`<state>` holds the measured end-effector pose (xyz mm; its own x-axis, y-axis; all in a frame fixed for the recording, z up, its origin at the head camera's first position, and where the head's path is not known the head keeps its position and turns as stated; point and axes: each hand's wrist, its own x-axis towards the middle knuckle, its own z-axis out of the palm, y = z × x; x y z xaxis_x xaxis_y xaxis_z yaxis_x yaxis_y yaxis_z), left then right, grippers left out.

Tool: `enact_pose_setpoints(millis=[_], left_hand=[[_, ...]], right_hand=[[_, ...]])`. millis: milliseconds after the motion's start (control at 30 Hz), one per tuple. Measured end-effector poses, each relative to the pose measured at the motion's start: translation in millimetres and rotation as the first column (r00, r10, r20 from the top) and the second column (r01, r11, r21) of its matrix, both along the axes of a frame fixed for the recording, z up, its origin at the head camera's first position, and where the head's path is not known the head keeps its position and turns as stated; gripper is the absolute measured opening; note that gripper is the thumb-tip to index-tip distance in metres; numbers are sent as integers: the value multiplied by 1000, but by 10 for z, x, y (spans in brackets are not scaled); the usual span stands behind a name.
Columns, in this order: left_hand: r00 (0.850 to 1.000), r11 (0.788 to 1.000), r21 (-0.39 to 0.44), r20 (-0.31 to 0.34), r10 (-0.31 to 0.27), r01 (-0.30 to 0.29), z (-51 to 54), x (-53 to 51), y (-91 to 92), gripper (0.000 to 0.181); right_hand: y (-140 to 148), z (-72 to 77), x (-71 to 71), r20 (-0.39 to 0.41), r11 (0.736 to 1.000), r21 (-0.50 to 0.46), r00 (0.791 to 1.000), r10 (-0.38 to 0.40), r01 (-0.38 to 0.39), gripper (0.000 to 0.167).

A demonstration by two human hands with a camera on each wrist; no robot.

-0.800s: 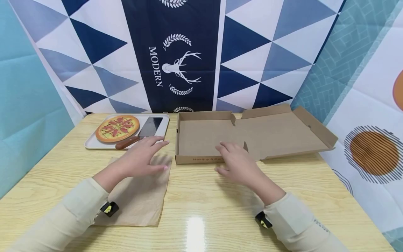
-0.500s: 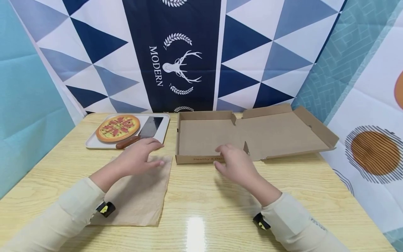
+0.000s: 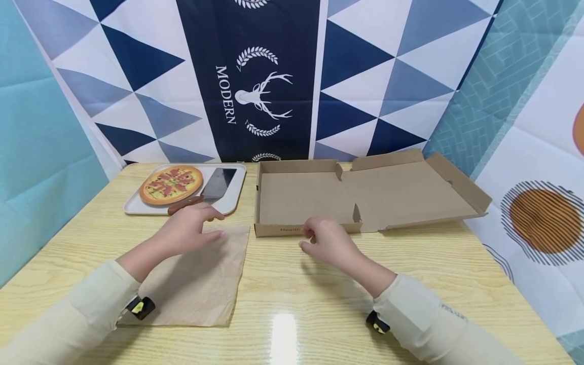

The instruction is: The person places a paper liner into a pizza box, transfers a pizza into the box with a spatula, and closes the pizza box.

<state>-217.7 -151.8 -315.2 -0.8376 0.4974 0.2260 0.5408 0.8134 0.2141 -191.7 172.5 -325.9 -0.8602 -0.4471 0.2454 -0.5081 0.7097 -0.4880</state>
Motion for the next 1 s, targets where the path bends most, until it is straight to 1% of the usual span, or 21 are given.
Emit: enact_pose_setpoints(millis=[67,133,200,233,267,300,333,367,400,433,500,533,633,800,900,1000], left_hand=[[999,1000,2,28,20,-20,-11,9,-35,34],[998,999,1,57,36,-36,-23,11,-68,33],[995,999,-1,84,48,-48,-30,16,-99,32],[994,999,0,94,53,-53,-32,17,-115,32],[993,998,-2,101,56,-56,-32,17,-128,32],[993,998,-1,107,56,-56,-32,15,-142,32],[992,998,0,112,55,-56,-34,15,-157,32],[992,999,3,118,53,-54,-35,11,-173,31],[991,999,6,122,51,-52,-37,8,-189,31],[991,999,7,126,49,-50,-39,8,-205,30],[990,999,11,136,47,-48,-47,8,-239,29],[989,999,13,142,46,-49,-53,13,-256,29],[989,999,18,144,45,-48,-78,34,-312,28],[988,998,21,144,49,-52,-119,70,-388,27],[988,998,23,141,56,-60,-134,87,-420,27],[988,997,21,142,67,-71,-141,107,-446,27]], right_hand=[[-40,-8,-1,71,1000,-19,997,7,-6,15],[-83,-20,1,148,999,-53,989,11,-3,15],[-126,-35,-2,236,993,-114,971,26,1,15],[-148,-44,-4,292,988,-154,956,39,7,15],[-170,-52,-6,349,980,-198,936,54,17,16],[-193,-58,-7,409,969,-246,909,75,31,17],[-218,-64,-5,470,956,-290,877,95,52,18],[-242,-70,-3,529,941,-330,841,115,78,20],[-268,-74,-1,577,926,-364,805,137,103,22],[-293,-79,3,610,914,-388,777,158,119,23],[-349,-86,14,655,894,-422,732,188,148,26],[-378,-91,20,670,888,-430,717,195,160,27],[-471,-105,32,691,876,-446,693,207,183,29],[-636,-134,46,710,864,-453,675,202,218,28],[-723,-159,45,716,867,-441,674,182,234,28],[-793,-177,30,715,872,-428,679,164,240,28]])
